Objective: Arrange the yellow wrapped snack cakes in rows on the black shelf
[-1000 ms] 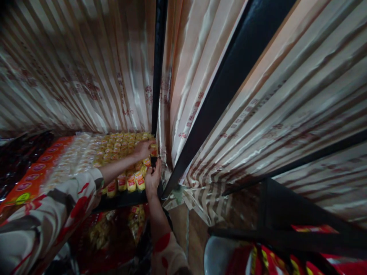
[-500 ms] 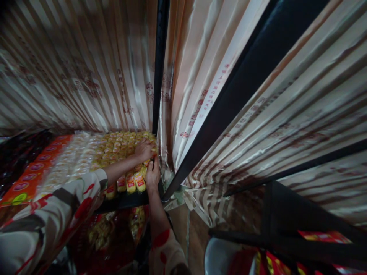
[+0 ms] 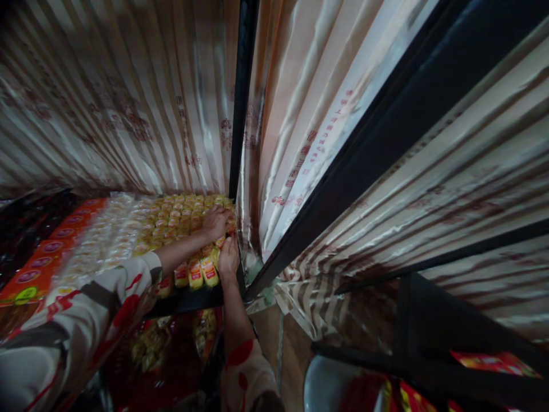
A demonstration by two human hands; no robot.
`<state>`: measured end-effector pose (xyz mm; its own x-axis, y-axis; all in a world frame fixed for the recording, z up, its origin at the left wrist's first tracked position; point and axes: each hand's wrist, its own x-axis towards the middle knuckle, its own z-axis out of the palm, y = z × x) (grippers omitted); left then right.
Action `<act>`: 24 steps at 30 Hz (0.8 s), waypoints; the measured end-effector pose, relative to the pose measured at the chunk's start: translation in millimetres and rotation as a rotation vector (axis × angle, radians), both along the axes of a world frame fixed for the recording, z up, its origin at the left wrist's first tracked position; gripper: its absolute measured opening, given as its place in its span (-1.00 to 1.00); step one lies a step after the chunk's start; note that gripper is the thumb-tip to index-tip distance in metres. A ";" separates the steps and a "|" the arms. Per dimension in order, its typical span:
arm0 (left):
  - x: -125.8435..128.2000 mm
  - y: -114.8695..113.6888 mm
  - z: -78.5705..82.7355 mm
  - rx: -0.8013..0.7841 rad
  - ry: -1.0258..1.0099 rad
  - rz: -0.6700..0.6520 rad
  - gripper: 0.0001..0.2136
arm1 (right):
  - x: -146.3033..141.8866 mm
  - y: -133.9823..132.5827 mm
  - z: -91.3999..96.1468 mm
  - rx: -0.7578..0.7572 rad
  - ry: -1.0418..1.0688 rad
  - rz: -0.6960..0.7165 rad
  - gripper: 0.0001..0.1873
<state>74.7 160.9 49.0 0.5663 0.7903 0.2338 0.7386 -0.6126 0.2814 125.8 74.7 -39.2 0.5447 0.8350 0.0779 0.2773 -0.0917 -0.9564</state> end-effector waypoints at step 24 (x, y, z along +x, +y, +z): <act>-73.9 -136.0 1.4 -0.231 -0.436 -0.187 -0.70 | -47.6 -94.8 42.6 0.239 0.042 -0.134 -0.56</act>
